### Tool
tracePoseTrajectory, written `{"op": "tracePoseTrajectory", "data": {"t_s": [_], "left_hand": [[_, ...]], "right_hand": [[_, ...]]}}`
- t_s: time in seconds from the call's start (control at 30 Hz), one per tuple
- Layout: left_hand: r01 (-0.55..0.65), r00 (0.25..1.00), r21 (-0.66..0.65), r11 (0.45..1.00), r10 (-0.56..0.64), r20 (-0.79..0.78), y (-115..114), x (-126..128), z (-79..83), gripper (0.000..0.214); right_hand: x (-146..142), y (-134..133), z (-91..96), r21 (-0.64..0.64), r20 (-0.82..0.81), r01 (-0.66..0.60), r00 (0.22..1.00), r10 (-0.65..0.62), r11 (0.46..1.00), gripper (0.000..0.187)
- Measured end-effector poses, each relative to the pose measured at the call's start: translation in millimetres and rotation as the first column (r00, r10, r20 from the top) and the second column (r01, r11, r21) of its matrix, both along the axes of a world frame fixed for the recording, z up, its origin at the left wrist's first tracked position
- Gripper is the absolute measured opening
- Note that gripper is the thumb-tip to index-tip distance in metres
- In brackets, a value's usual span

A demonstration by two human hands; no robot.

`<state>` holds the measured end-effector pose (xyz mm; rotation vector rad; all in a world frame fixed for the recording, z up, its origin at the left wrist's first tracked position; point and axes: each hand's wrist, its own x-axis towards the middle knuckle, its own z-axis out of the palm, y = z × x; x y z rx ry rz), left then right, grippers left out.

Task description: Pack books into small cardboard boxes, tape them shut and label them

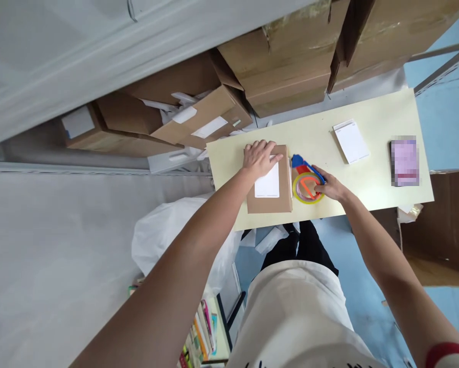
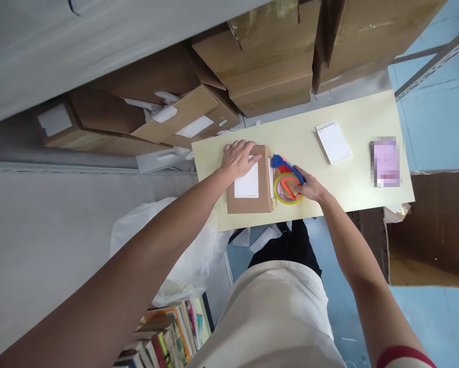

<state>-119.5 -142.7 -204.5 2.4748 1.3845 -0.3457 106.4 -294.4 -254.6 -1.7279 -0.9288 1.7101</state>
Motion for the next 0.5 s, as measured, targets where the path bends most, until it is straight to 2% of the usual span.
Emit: {"op": "tracePoseTrajectory", "data": {"t_s": [0.1, 0.2, 0.27, 0.3, 0.33, 0.4, 0.47, 0.5], "left_hand": [[-0.004, 1.0, 0.01, 1.0, 0.004, 0.024, -1, 1, -0.1, 0.052], [-0.036, 0.997, 0.031, 0.999, 0.034, 0.073, -2, 1, -3.5, 0.057], [-0.087, 0.992, 0.054, 0.995, 0.082, 0.092, -6, -3, -6.5, 0.059], [-0.129, 0.988, 0.064, 0.99, 0.123, 0.089, -10, -7, -7.7, 0.06], [-0.18, 0.982, 0.069, 0.981, 0.175, 0.071, -14, -12, -8.2, 0.061], [-0.285, 0.958, 0.065, 0.956, 0.287, -0.02, -24, -26, -7.0, 0.065], [-0.328, 0.935, 0.077, 0.942, 0.335, -0.114, -33, -40, -2.6, 0.07], [-0.303, 0.941, 0.087, 0.949, 0.313, -0.132, -35, -46, 0.2, 0.072]], "right_hand": [[-9, -61, 8.1, -0.068, -0.017, -0.025, 1.0, 0.024, 0.997, 0.094], [-32, -127, 11.4, -0.165, -0.039, -0.069, 0.997, 0.064, 0.984, 0.096], [-50, -154, 9.3, -0.144, -0.049, 0.003, 0.999, -0.01, 0.99, 0.094], [-57, -159, 7.4, -0.131, -0.055, 0.068, 0.996, -0.076, 0.989, 0.093], [-61, -157, 5.3, -0.115, -0.062, 0.138, 0.987, -0.146, 0.984, 0.092], [-61, -136, 2.0, -0.099, -0.075, 0.242, 0.965, -0.25, 0.965, 0.089], [-48, -95, 0.6, -0.076, -0.088, 0.263, 0.959, -0.269, 0.962, 0.085], [-39, -71, 0.7, -0.053, -0.101, 0.244, 0.963, -0.248, 0.968, 0.083]]}}
